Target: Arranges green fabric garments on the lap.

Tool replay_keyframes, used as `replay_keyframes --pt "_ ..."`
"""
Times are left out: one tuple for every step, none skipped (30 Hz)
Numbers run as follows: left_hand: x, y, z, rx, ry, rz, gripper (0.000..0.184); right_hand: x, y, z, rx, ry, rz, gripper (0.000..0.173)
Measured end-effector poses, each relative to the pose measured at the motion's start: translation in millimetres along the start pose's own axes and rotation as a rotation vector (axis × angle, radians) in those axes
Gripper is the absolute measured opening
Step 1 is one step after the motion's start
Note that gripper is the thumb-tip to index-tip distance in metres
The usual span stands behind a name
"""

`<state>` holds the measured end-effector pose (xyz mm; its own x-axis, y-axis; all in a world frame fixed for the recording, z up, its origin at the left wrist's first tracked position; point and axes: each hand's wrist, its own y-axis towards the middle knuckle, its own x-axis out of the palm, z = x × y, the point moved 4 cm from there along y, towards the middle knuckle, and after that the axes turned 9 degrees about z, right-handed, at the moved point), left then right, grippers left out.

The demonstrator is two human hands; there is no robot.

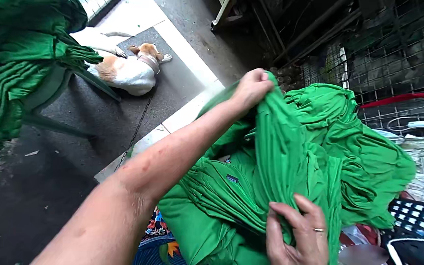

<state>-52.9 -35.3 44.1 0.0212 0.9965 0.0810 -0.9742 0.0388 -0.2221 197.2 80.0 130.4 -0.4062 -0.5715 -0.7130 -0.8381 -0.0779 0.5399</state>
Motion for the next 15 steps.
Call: replay_keyframes --pt "-7.8 -8.2 -22.7 -0.024 -0.012 0.041 0.009 4.0 -3.8 0.8 0.005 -0.006 -0.027 0.009" --pt "-16.6 -21.2 -54.3 -0.133 -0.012 0.073 0.015 9.9 -8.2 1.7 -0.004 -0.018 -0.061 0.010" --pt "-23.3 -37.3 -90.7 -0.316 -0.016 0.079 0.022 16.7 -13.4 1.6 -0.041 -0.035 -0.098 0.011" --pt "-28.5 -52.6 -124.6 -0.523 -0.030 0.101 0.027 23.0 -17.9 -0.3 -0.098 -0.058 -0.127 0.013" --pt "-32.4 -63.1 -147.2 -0.668 -0.053 0.130 0.027 27.5 -21.1 -2.9 -0.154 -0.088 -0.151 0.015" --pt "-35.5 -66.4 -156.8 -0.728 -0.088 0.159 0.024 29.5 -23.5 -5.1 -0.189 -0.113 -0.161 0.017" --pt "-37.2 -63.5 -157.2 -0.725 -0.117 0.178 0.019 29.4 -25.4 -6.2 -0.202 -0.125 -0.159 0.017" --pt "-37.8 -56.6 -152.3 -0.704 -0.141 0.196 0.016 28.4 -26.8 -5.9 -0.203 -0.124 -0.150 0.017" --pt "-37.2 -48.0 -144.8 -0.685 -0.153 0.204 0.014 27.7 -27.9 -4.9 -0.202 -0.122 -0.141 0.017" --pt "-35.6 -40.0 -136.4 -0.666 -0.157 0.205 0.014 27.6 -28.5 -4.3 -0.203 -0.123 -0.134 0.016" --pt "-33.6 -34.4 -128.9 -0.648 -0.164 0.204 0.016 27.5 -28.4 -4.6 -0.202 -0.126 -0.129 0.016" --pt "-31.5 -31.4 -123.7 -0.628 -0.175 0.205 0.019 27.2 -27.8 -5.0 -0.197 -0.131 -0.126 0.016" --pt "-29.6 -31.5 -122.2 -0.614 -0.189 0.209 0.019 26.7 -27.2 -5.2 -0.189 -0.133 -0.126 0.017" --pt "-28.4 -34.7 -124.8 -0.622 -0.213 0.217 0.019 26.7 -26.9 -5.2 -0.183 -0.136 -0.127 0.017" --pt "-27.6 -40.7 -131.3 -0.662 -0.256 0.238 0.020 27.2 -26.7 -5.0 -0.181 -0.139 -0.128 0.017"
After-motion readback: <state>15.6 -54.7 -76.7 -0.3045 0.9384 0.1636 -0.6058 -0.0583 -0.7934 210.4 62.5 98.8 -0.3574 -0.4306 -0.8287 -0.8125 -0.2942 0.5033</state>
